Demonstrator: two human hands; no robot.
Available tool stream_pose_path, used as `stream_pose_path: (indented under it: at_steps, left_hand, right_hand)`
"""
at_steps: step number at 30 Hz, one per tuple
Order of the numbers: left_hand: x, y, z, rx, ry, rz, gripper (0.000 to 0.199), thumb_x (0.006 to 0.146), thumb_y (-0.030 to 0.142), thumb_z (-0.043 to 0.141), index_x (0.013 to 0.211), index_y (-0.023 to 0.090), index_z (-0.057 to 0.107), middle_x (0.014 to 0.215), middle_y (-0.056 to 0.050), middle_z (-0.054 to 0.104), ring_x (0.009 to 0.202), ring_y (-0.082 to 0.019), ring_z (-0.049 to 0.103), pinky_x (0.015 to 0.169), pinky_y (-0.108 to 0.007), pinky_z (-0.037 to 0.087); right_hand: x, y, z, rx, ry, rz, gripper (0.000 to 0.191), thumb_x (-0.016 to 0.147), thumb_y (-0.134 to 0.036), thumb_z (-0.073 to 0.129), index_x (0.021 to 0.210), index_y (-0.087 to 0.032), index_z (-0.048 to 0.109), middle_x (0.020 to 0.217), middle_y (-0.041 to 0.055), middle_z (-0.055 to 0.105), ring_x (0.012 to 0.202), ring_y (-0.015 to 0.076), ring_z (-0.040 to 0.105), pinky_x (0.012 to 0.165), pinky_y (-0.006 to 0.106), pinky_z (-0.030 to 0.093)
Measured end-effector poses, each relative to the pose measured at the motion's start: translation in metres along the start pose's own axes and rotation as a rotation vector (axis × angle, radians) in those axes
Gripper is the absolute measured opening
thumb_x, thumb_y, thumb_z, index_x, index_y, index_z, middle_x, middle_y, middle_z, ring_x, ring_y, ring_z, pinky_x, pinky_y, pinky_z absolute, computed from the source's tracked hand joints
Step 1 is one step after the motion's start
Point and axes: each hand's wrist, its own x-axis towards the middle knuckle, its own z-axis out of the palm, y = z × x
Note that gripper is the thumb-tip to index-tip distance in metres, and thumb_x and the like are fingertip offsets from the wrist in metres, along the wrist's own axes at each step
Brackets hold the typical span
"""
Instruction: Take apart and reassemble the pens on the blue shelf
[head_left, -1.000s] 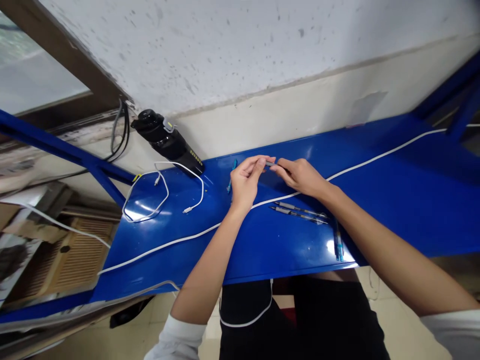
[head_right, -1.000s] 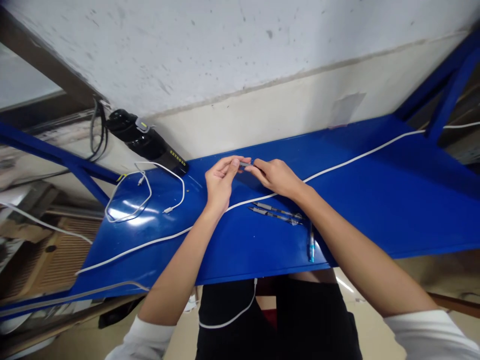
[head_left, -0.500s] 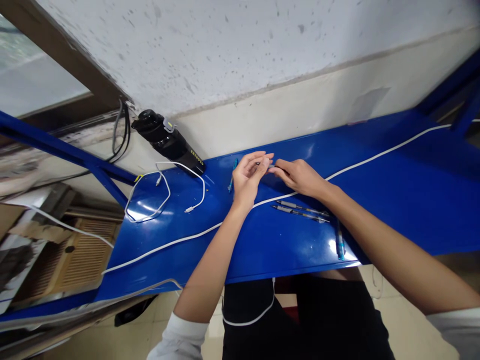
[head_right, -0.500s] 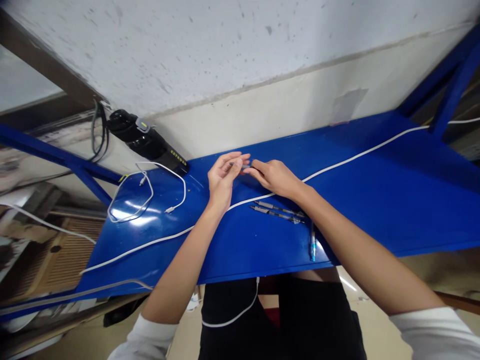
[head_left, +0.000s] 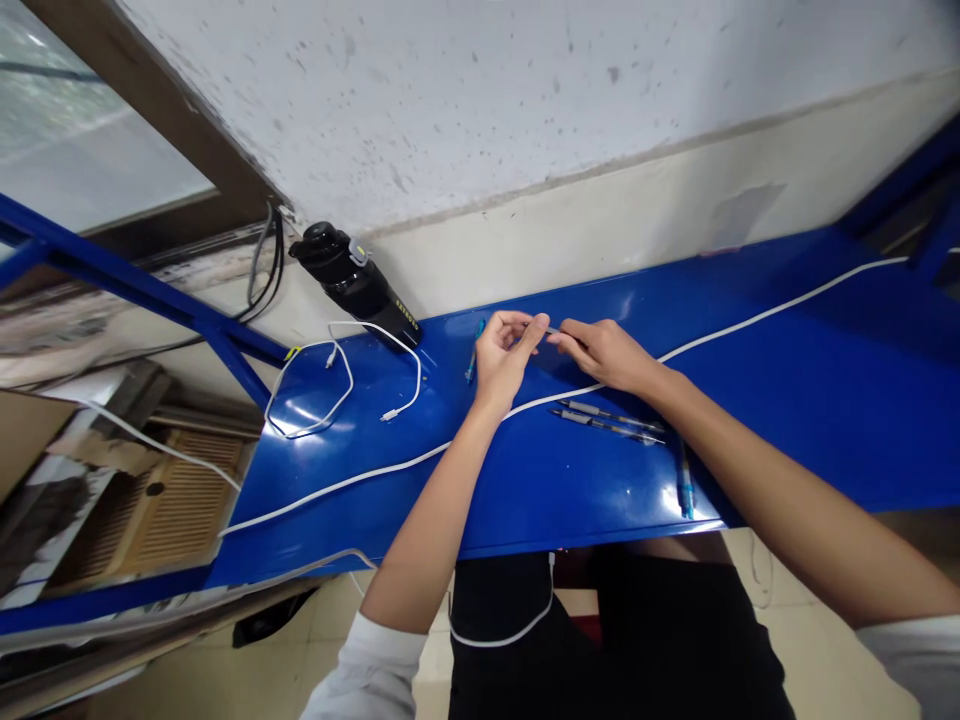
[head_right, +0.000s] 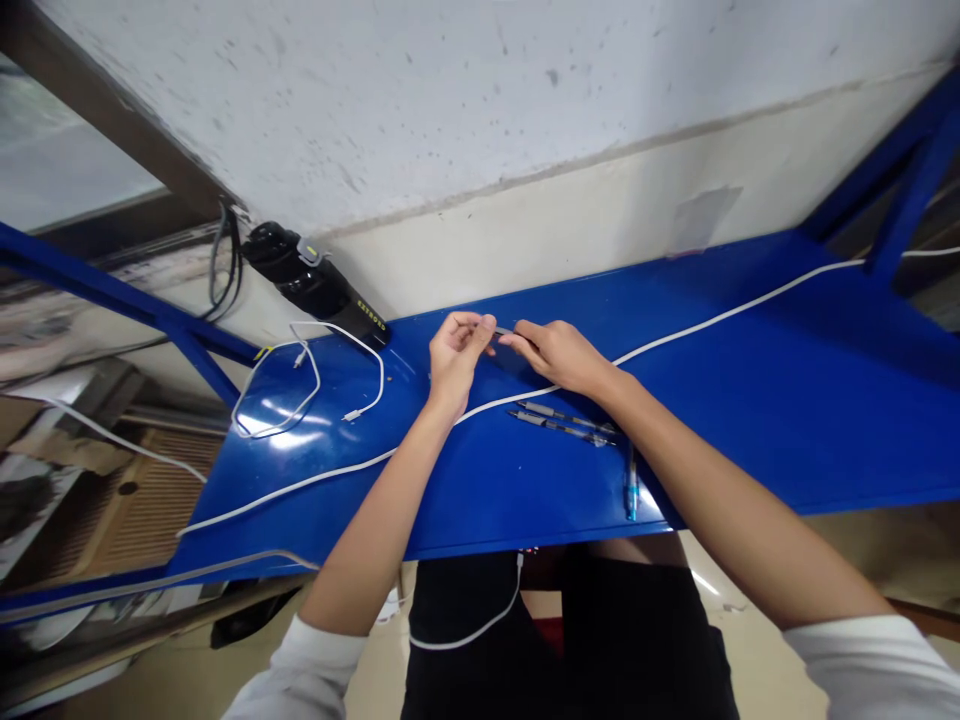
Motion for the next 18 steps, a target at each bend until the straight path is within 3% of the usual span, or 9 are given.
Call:
stream_pose_path:
  at_steps: [3,5,9,11,15,18]
  left_hand:
    - [-0.0016,0.0030,0.0003,-0.069,-0.146,0.009,0.040,0.088,0.053,0.085,0.114,0.025,0.075,0.121,-0.010,0.079,0.102,-0.021,0.075,0.081,-0.032,0.060]
    - [-0.0018,0.0022,0.0008,-0.054,-0.118,0.004,0.035,0.088,0.052,0.084,0.107,0.023,0.078,0.113,-0.010,0.081,0.098,-0.021,0.075,0.079,-0.031,0.059]
    - [-0.0002,-0.0026,0.0010,-0.014,0.025,-0.014,0.034,0.083,0.050,0.089,0.087,0.020,0.074,0.080,-0.003,0.075,0.073,-0.014,0.068,0.064,-0.026,0.052]
    - [-0.0001,-0.0023,0.0004,-0.034,-0.001,-0.009,0.034,0.082,0.049,0.090,0.092,0.020,0.074,0.089,-0.004,0.078,0.076,-0.014,0.069,0.066,-0.025,0.053]
    - [-0.0023,0.0018,-0.0004,-0.071,-0.160,-0.011,0.038,0.088,0.048,0.085,0.116,0.025,0.076,0.122,-0.010,0.080,0.100,-0.021,0.075,0.080,-0.032,0.059]
    - [-0.0030,0.0005,0.0005,-0.035,-0.129,-0.021,0.031,0.090,0.050,0.083,0.106,0.023,0.078,0.106,-0.009,0.081,0.097,-0.021,0.075,0.077,-0.030,0.057]
  right_hand:
    - [-0.0002,-0.0007,-0.0029,0.007,0.027,0.034,0.051,0.114,-0.058,0.037,0.089,-0.021,0.063,0.064,0.0000,0.057,0.053,0.0151,0.047,0.059,0.031,0.028]
    - [0.0000,-0.0019,-0.0037,0.007,0.034,0.037,0.051,0.114,-0.057,0.037,0.087,-0.021,0.062,0.062,-0.0006,0.056,0.052,0.0148,0.046,0.059,0.031,0.027]
    - [0.0006,-0.0047,-0.0025,0.008,0.024,0.028,0.051,0.114,-0.057,0.037,0.082,-0.022,0.058,0.060,-0.0016,0.053,0.050,0.0141,0.043,0.058,0.031,0.026]
    - [0.0007,-0.0053,-0.0021,0.004,0.025,0.026,0.050,0.114,-0.056,0.038,0.082,-0.022,0.058,0.061,-0.0016,0.053,0.051,0.0141,0.043,0.058,0.031,0.025]
    - [0.0005,-0.0054,-0.0033,-0.003,0.017,0.027,0.048,0.114,-0.054,0.038,0.089,-0.021,0.063,0.063,-0.0013,0.054,0.051,0.0141,0.044,0.058,0.031,0.025]
    - [0.0006,-0.0058,-0.0045,-0.016,0.018,0.030,0.051,0.114,-0.055,0.036,0.087,-0.021,0.062,0.062,-0.0010,0.054,0.051,0.0143,0.044,0.058,0.031,0.026]
